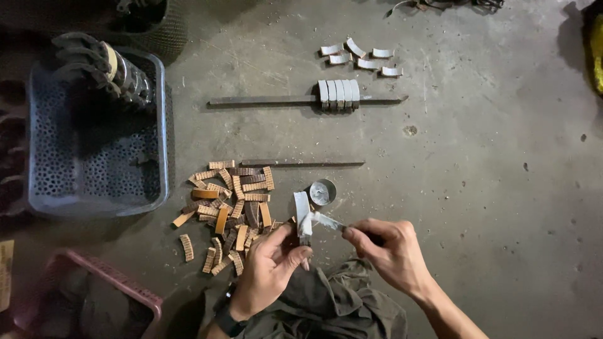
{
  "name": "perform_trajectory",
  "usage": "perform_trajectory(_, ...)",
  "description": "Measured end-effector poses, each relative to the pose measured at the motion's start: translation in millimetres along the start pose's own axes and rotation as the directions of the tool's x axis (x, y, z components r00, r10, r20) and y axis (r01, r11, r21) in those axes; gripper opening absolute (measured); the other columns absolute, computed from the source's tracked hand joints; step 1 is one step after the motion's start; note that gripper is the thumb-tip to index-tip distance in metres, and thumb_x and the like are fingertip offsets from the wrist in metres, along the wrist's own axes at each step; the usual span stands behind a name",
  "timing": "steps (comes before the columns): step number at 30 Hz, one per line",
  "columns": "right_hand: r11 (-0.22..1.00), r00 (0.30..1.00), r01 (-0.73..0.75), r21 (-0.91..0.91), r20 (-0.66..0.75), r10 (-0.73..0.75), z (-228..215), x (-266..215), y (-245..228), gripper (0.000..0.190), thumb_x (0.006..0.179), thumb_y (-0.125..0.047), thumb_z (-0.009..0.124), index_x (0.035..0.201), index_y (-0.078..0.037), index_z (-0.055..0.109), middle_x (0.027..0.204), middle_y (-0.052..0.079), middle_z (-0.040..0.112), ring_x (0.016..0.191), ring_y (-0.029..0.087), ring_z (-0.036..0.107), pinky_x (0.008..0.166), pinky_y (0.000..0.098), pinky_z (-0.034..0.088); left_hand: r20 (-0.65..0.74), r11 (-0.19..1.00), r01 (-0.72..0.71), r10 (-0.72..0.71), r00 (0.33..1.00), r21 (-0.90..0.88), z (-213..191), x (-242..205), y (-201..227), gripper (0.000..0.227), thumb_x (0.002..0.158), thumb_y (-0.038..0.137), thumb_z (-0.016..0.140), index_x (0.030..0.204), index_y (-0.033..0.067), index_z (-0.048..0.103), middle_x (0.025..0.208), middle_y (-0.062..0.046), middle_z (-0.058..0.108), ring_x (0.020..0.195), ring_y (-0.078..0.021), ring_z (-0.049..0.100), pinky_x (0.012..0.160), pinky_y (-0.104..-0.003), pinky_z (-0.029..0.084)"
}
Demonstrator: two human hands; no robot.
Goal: The person applies a white substance from a small metal container onto small, curved wooden pieces using a metal spatula. They then place the coated pieces onto a metal rod that already holds several similar pieces.
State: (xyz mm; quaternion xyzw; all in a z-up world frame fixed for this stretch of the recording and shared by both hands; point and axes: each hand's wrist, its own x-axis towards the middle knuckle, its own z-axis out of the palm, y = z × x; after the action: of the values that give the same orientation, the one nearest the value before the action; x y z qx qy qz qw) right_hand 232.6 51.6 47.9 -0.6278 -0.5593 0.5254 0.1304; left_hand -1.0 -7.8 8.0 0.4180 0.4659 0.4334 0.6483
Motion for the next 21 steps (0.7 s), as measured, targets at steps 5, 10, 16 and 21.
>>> perform_trajectory(5, 0.913, 0.922, 0.373, -0.163, -0.047, -0.385, -1, -21, 0, 0.016, 0.089, -0.015, 0.073, 0.095, -0.002, 0.079, 0.068, 0.004, 0.075, 0.052, 0.007, 0.067, 0.045, 0.0279, 0.053, -0.003, 1.000, -0.007, 0.007, 1.000, -0.002, -3, -1, -8, 0.029, 0.098, 0.011, 0.070, 0.118, -0.0090, 0.063, 0.091, -0.007, 0.067, 0.076, -0.0085, 0.064, 0.066, -0.025, 0.056)
perform_trajectory(10, 0.882, 0.911, 0.396, -0.253, -0.008, -0.412, 1, -21, -18, 0.014, 0.086, -0.015, 0.076, 0.090, -0.002, 0.079, 0.063, 0.007, 0.069, 0.044, 0.014, 0.061, 0.040, 0.0315, 0.046, -0.003, 0.992, -0.006, 0.007, 1.000, 0.129, 2, -2, 5, 0.030, 0.096, 0.014, 0.072, 0.115, -0.0082, 0.064, 0.091, -0.008, 0.067, 0.075, -0.0092, 0.065, 0.062, -0.025, 0.057)
perform_trajectory(16, 0.886, 0.929, 0.362, -0.290, 0.037, -0.367, 0, -16, -18, 0.014, 0.087, -0.016, 0.076, 0.089, -0.002, 0.079, 0.066, 0.007, 0.072, 0.044, 0.012, 0.064, 0.042, 0.0312, 0.049, -0.003, 0.949, -0.093, 0.099, 0.995, 0.300, 0, -4, 8, 0.037, 0.097, 0.023, 0.070, 0.117, -0.0074, 0.064, 0.101, -0.014, 0.068, 0.085, -0.0193, 0.070, 0.069, -0.031, 0.060)
perform_trajectory(21, 0.937, 0.965, 0.262, -0.232, 0.034, -0.261, -2, -14, -14, 0.015, 0.088, -0.016, 0.073, 0.094, -0.004, 0.080, 0.068, 0.006, 0.077, 0.047, 0.011, 0.067, 0.040, 0.0312, 0.051, 0.061, 0.877, -0.237, 0.233, 0.971, 0.418, -2, -7, -10, 0.045, 0.101, 0.031, 0.065, 0.124, -0.0069, 0.066, 0.115, -0.019, 0.073, 0.105, -0.0321, 0.074, 0.087, -0.041, 0.060)
